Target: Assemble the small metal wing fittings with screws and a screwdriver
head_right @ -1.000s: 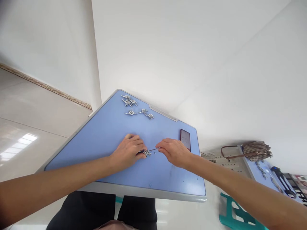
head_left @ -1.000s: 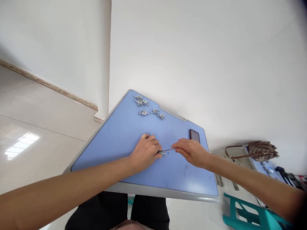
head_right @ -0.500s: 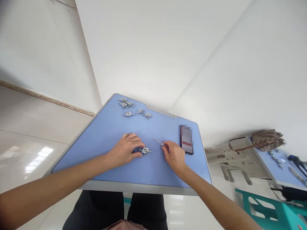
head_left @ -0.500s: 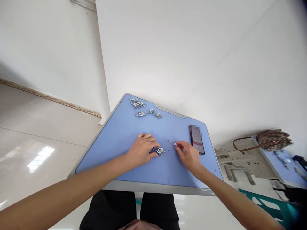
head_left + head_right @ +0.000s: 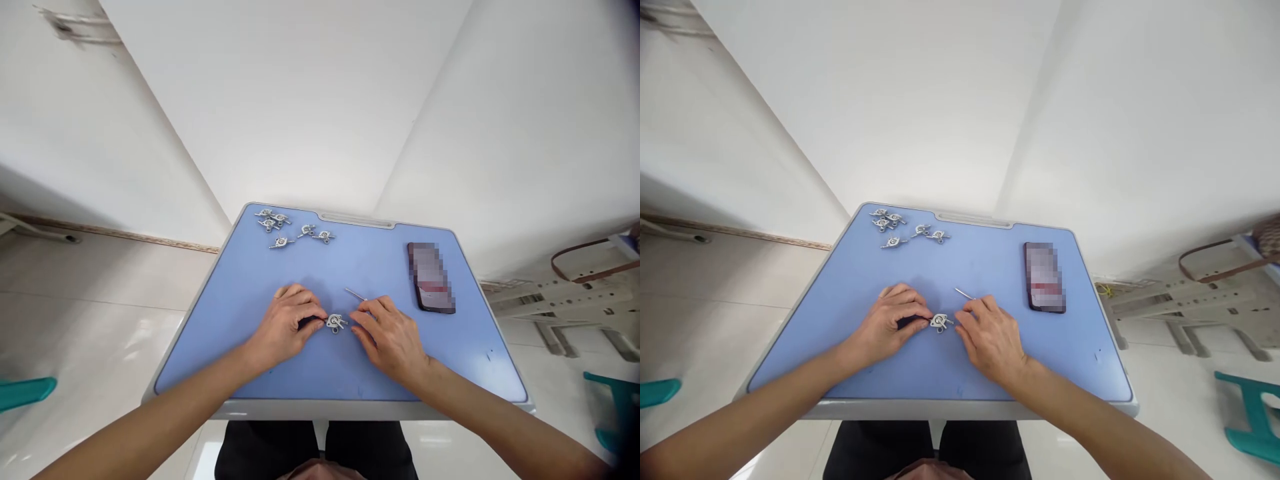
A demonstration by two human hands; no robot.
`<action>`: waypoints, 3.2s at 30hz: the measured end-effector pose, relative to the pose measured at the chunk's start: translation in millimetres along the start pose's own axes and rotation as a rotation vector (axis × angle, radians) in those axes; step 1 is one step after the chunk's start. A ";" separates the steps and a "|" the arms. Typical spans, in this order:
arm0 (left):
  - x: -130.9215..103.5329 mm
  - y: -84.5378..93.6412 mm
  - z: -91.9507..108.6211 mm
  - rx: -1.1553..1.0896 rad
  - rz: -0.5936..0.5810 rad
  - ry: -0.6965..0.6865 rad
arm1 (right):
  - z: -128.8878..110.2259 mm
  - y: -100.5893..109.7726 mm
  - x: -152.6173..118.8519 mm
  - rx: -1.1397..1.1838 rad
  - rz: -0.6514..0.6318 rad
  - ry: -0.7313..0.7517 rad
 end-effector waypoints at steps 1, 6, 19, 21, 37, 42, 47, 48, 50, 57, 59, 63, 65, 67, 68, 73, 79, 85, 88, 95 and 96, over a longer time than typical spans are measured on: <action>0.0 -0.2 0.2 0.005 -0.011 0.007 | 0.1 -1.9 1.0 -0.001 -0.014 -0.001; -0.1 -3.0 0.1 0.047 -0.031 0.037 | 2.5 -14.6 6.0 -0.029 -0.054 -0.002; 1.8 -4.3 -1.5 0.064 -0.015 0.027 | 3.7 -16.7 2.2 0.004 -0.014 -0.025; 1.6 -4.5 -1.4 0.075 -0.047 0.040 | 3.0 -15.6 1.7 -0.008 0.003 -0.022; 6.0 -9.3 -1.2 0.047 -0.010 0.059 | -8.0 -16.2 -0.7 0.202 0.011 -0.029; 7.6 -9.0 -2.8 0.030 -0.035 0.069 | -9.0 -19.9 -0.9 0.204 0.014 -0.004; 8.3 -8.7 -2.6 0.006 -0.046 0.081 | -9.4 -20.7 -1.5 0.217 0.000 -0.003; 8.3 -8.7 -2.4 0.002 -0.046 0.079 | -9.5 -20.5 -1.5 0.219 0.001 0.000; 8.2 -8.9 -2.7 -0.001 -0.048 0.080 | -9.5 -20.1 -1.4 0.217 0.011 0.006; 8.9 -9.6 -4.1 -0.016 -0.042 0.069 | -9.3 -19.8 -0.7 0.198 0.029 0.047; 9.1 -9.5 -4.6 -0.027 -0.039 0.072 | -9.1 -20.3 -0.8 0.197 0.022 0.052; 9.0 -9.3 -4.9 -0.055 -0.036 0.075 | -7.3 -22.4 -2.1 0.196 0.025 0.037; 8.9 -9.0 -4.6 -0.068 -0.033 0.071 | -6.4 -23.1 -2.9 0.193 0.038 0.030; 8.7 -8.9 -4.3 -0.072 -0.030 0.066 | -6.0 -23.2 -3.5 0.180 0.048 0.031; 8.5 -8.9 -4.1 -0.071 -0.028 0.062 | -6.0 -23.0 -3.7 0.171 0.048 0.033; 6.4 -9.0 -3.6 -0.023 0.002 0.051 | -5.5 -20.6 -3.6 0.102 0.018 0.027; 2.7 -9.8 -0.1 0.055 0.020 0.037 | -3.9 -21.6 -0.9 0.017 -0.011 -0.005; 2.4 -9.1 4.3 0.072 0.050 0.003 | -3.9 -15.3 -0.1 0.005 -0.001 -0.057; 2.2 -10.1 4.0 0.069 0.058 0.001 | 3.1 -3.5 -4.6 -0.055 0.057 -0.099; 5.8 -14.4 8.0 0.071 0.068 -0.008 | 29.4 -4.1 -9.8 -0.166 -0.091 -0.242; 6.7 -15.0 8.4 0.065 0.065 -0.008 | 30.5 -2.8 -9.6 -0.130 -0.104 -0.254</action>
Point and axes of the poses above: each hand's wrist, its own x-axis towards the middle knuckle, its own y-axis out of the back of the hand, z = x × y, the point moved 6 cm from there along x, towards the middle knuckle, and after that the axes turned 10 degrees about y, right-handed, at the moved point
